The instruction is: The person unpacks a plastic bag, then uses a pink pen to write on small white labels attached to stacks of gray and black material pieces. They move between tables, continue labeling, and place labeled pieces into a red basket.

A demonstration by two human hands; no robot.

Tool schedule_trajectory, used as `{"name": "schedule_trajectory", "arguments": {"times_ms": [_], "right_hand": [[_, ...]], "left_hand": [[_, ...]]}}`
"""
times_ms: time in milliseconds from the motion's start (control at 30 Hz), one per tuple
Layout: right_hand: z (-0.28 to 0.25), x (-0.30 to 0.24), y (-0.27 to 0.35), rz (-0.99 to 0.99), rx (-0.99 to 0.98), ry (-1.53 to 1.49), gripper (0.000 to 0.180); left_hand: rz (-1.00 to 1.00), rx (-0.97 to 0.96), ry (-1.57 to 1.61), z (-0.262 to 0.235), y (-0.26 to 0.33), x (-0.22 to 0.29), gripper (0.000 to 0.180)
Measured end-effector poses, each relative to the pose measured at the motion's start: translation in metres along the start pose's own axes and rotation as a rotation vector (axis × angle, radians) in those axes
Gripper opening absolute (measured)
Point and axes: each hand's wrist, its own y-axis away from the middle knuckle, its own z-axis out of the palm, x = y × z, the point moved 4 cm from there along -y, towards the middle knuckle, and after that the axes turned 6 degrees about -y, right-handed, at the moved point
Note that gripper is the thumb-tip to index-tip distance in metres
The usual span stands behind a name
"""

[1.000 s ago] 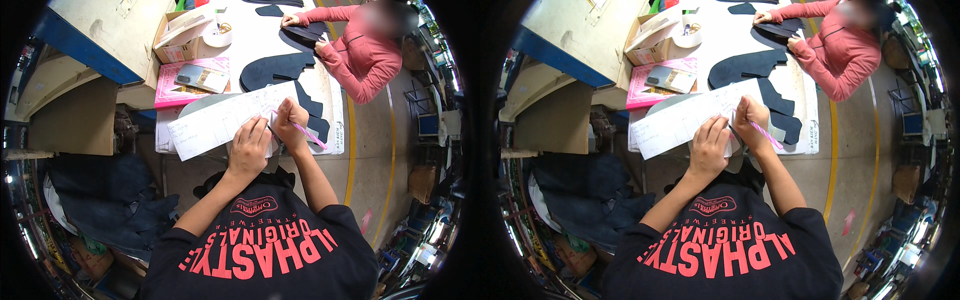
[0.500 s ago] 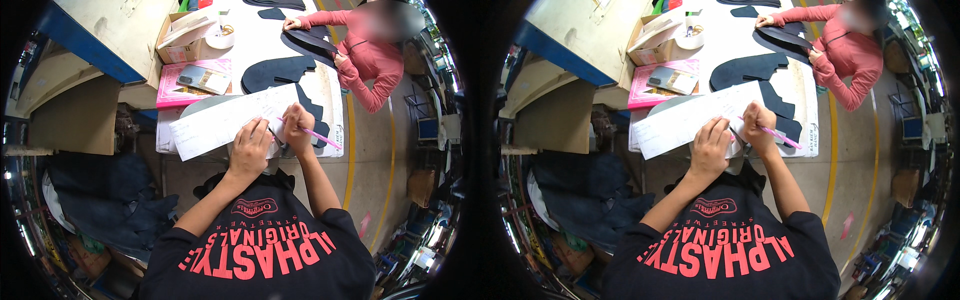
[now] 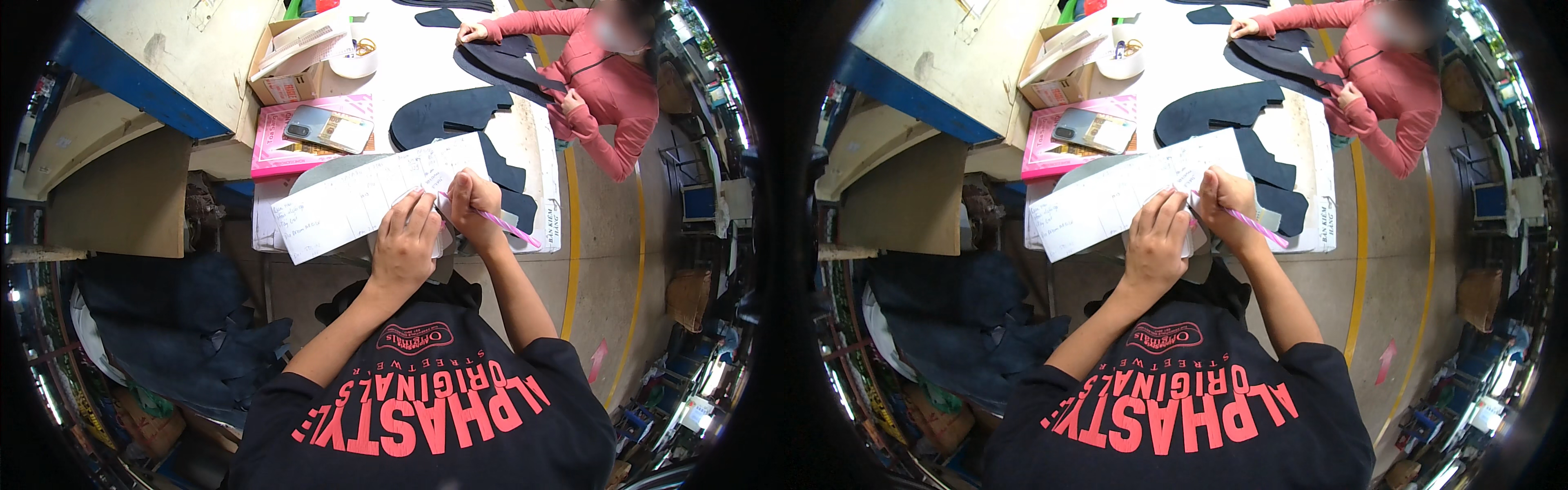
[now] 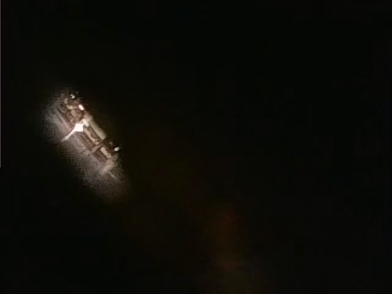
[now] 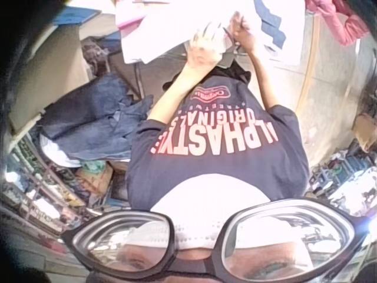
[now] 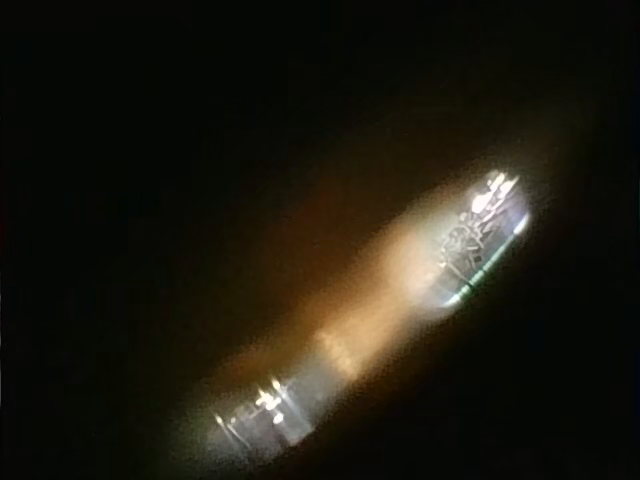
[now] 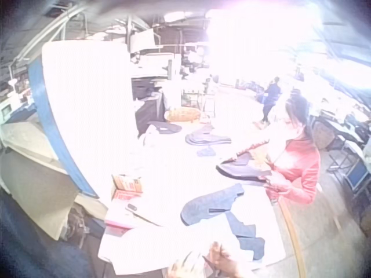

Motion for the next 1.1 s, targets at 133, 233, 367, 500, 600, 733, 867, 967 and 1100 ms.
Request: {"name": "schedule_trajectory", "arguments": {"times_ms": [133,233,367,500,600,733,867,967,1100], "right_hand": [[-0.0016,-0.0005,0.0005,-0.008,0.012,0.039,0.035],[-0.0026,0.0004,0.0021,0.035,0.004,-0.027,0.034],[-0.0018,0.0008,0.0020,0.038,0.007,-0.012,0.034],[-0.0021,0.0012,0.0018,0.008,0.019,0.005,0.033],[-0.0019,0.0027,0.0020,0.008,0.033,0.019,0.033],[-0.0021,0.0031,0.0028,0.001,0.064,0.020,0.033],[-0.0029,0.0031,0.0026,0.016,0.070,0.020,0.033],[-0.0029,0.0029,0.0022,0.008,0.071,0.027,0.034],[-0.0035,0.0041,0.0023,0.016,0.084,0.022,0.034]], "left_hand": [[-0.003,0.002,0.007,-0.0005,0.0003,0.0005,0.020],[-0.001,-0.005,0.007,-0.0007,0.0003,0.0007,0.020],[0.005,-0.010,-0.011,-0.0010,0.0005,0.0009,0.020],[0.009,-0.011,-0.010,-0.0011,0.0005,0.0008,0.020],[0.006,-0.012,-0.011,-0.0009,0.0007,0.0010,0.020],[0.006,-0.008,-0.006,-0.0007,0.0005,0.0008,0.020],[0.003,-0.009,-0.013,-0.0007,0.0007,0.0014,0.020],[0.005,-0.008,-0.017,-0.0010,0.0006,0.0012,0.020],[0.008,-0.009,-0.018,-0.0009,0.0009,0.0012,0.020]]}}
